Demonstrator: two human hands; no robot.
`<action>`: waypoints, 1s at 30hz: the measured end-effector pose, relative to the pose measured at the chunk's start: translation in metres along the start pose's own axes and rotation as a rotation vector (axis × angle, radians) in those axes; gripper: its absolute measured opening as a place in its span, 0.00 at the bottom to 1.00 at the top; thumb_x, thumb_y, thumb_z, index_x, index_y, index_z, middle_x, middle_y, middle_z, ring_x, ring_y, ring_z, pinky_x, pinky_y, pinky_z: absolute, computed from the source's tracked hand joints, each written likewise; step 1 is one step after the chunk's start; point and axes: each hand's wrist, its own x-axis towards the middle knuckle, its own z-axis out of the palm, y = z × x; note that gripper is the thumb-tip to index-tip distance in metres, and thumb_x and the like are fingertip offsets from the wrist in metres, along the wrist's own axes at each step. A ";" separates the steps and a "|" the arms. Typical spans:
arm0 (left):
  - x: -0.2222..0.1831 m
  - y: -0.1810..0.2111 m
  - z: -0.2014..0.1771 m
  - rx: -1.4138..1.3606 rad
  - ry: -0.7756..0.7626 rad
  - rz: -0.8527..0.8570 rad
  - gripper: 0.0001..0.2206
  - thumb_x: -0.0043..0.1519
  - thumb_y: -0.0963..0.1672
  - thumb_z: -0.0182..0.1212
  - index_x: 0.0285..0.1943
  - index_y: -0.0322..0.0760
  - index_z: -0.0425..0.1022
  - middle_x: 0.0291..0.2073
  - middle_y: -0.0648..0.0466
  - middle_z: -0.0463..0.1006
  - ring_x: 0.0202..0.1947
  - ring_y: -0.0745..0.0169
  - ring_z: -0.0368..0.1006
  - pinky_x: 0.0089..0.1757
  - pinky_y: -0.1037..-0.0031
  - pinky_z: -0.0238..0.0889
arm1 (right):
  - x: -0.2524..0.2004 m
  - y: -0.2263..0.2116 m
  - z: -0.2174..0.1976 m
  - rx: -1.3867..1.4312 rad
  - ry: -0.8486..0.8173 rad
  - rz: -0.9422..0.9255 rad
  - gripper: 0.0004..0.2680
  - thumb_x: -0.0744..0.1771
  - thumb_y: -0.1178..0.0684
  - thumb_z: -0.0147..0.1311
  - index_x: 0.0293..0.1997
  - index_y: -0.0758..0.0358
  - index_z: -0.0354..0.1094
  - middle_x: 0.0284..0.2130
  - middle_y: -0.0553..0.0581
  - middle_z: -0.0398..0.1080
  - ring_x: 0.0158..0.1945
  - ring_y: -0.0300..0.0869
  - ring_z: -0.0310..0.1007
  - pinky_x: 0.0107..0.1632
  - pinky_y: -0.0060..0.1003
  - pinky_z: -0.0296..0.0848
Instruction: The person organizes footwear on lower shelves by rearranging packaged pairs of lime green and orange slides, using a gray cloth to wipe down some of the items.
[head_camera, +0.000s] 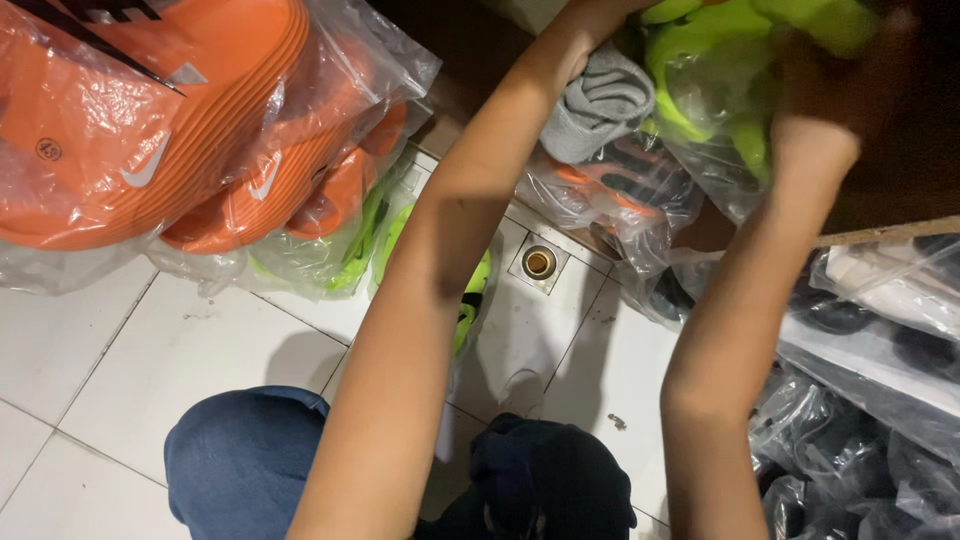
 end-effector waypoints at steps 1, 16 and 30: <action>0.002 -0.015 -0.002 -0.018 0.008 -0.016 0.27 0.40 0.47 0.74 0.48 0.26 0.81 0.43 0.35 0.87 0.41 0.38 0.85 0.45 0.55 0.80 | -0.002 -0.005 0.004 0.142 0.148 -0.027 0.19 0.61 0.64 0.75 0.51 0.66 0.65 0.42 0.65 0.73 0.43 0.51 0.72 0.46 0.44 0.71; -0.016 -0.031 0.002 0.770 0.367 0.301 0.42 0.33 0.68 0.56 0.49 0.43 0.79 0.25 0.55 0.84 0.26 0.64 0.78 0.32 0.67 0.65 | -0.066 0.016 0.035 -0.045 0.035 0.201 0.35 0.73 0.63 0.74 0.79 0.74 0.36 0.77 0.71 0.35 0.83 0.61 0.32 0.85 0.50 0.28; -0.031 -0.028 -0.049 0.988 0.061 0.567 0.30 0.45 0.51 0.55 0.60 0.47 0.73 0.56 0.45 0.80 0.56 0.49 0.78 0.48 0.68 0.68 | -0.104 0.029 0.017 -0.056 0.177 0.086 0.21 0.64 0.65 0.57 0.61 0.79 0.50 0.60 0.82 0.51 0.73 0.71 0.42 0.77 0.61 0.30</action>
